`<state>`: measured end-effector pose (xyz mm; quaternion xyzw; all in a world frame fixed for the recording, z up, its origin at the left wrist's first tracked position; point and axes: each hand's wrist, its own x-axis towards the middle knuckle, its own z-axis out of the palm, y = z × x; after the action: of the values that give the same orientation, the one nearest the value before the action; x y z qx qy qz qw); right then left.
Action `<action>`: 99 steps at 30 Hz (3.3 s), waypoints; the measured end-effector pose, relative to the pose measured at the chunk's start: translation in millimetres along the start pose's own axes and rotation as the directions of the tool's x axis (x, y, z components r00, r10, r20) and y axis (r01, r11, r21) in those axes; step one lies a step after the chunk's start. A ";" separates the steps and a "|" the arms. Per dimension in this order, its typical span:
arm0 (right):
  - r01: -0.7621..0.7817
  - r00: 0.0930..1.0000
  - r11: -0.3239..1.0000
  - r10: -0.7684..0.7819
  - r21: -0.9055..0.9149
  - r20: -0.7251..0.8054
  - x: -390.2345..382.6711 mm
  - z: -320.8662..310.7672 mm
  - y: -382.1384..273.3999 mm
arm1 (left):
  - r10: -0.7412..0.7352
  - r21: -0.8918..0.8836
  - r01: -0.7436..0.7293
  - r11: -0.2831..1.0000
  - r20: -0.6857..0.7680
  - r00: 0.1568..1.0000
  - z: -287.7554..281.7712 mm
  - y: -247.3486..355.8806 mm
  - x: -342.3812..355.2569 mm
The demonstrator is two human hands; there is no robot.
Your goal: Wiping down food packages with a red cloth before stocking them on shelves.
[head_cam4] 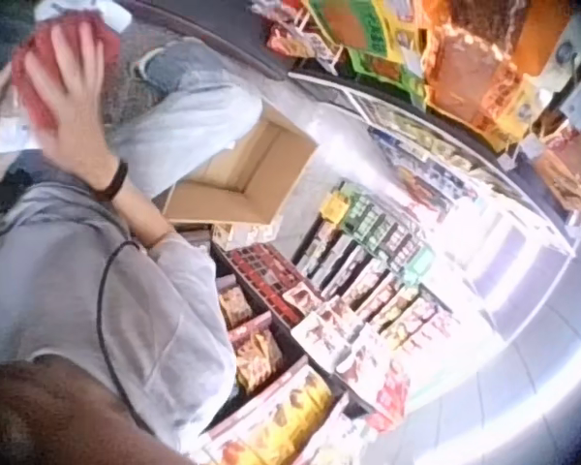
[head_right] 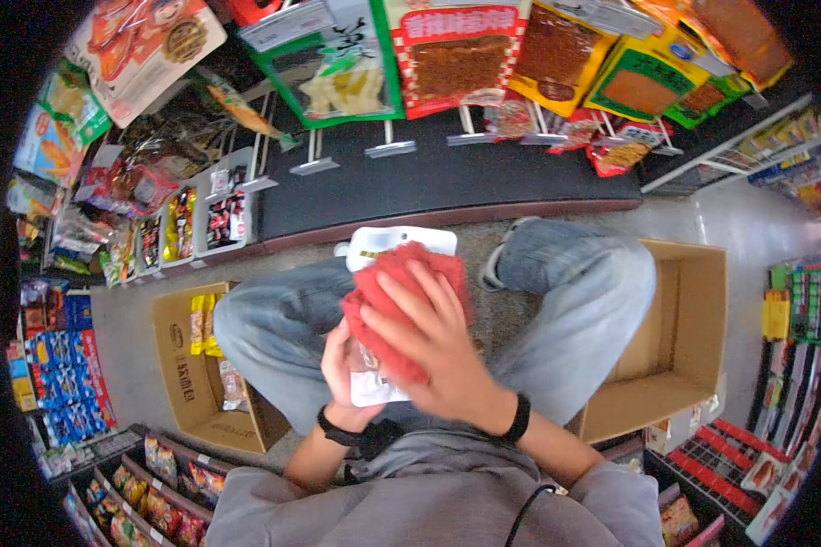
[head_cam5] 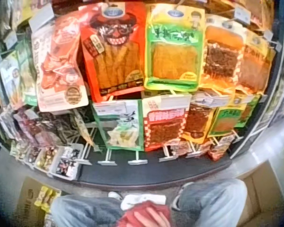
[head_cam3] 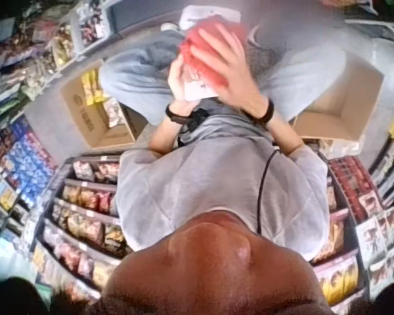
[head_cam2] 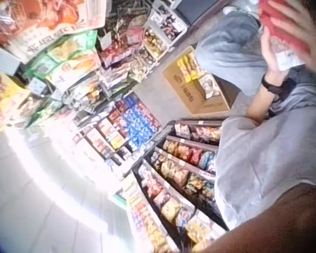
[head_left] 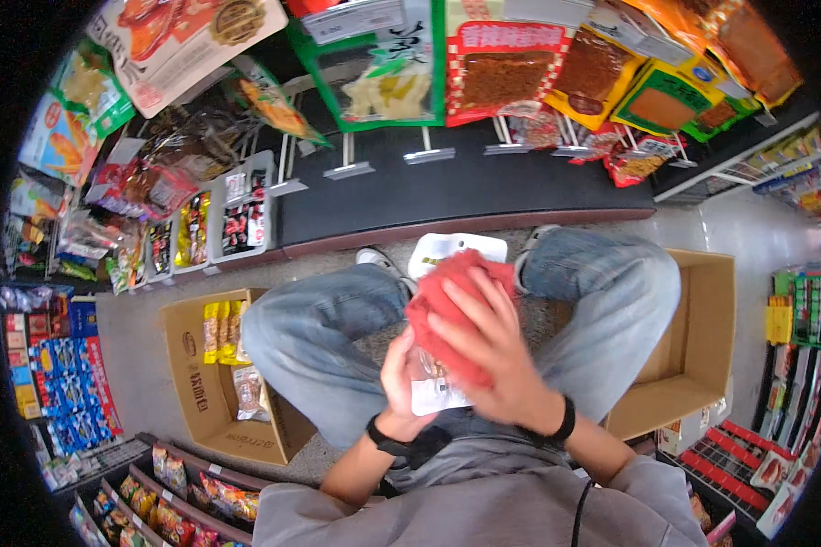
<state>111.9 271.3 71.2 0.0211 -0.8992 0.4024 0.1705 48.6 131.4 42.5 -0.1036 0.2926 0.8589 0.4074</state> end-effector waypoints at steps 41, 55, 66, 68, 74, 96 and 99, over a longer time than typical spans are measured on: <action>-0.161 0.882 0.900 0.315 0.405 -0.351 -6.8 29.6 35.9 | -0.086 0.420 0.062 0.905 0.039 0.995 0.0 -17.8 2.6; -0.162 0.930 0.872 0.291 0.461 -0.224 -12.1 42.0 28.6 | -0.099 0.239 0.118 0.964 -0.091 0.991 6.8 -6.2 5.2; -0.173 0.847 0.891 0.352 0.420 -0.398 -11.5 34.8 29.7 | 0.183 0.560 -0.225 0.797 0.130 0.974 12.2 -21.3 -12.0; -0.235 0.774 0.837 0.469 0.495 -0.426 1.9 29.6 24.7 | 0.208 0.600 -0.279 0.750 0.186 0.960 12.8 -34.0 -16.4; -0.192 0.898 0.855 0.350 0.481 -0.265 -27.6 47.0 0.9 | 0.391 0.472 -0.402 0.785 0.127 0.912 9.5 -19.3 1.4; -0.133 0.895 0.882 0.303 0.453 -0.327 4.1 34.1 -4.2 | 0.240 0.552 -0.295 0.780 0.171 0.955 -5.7 -15.4 -2.6; -0.117 0.909 0.920 0.252 0.374 -0.334 -2.2 35.1 9.5 | 0.179 0.556 -0.248 0.793 0.175 0.968 -7.0 -15.4 1.0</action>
<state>102.1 251.8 42.0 -0.1130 -0.7629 0.5649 0.2934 59.1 135.6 30.0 0.1064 0.5237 0.7756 0.3359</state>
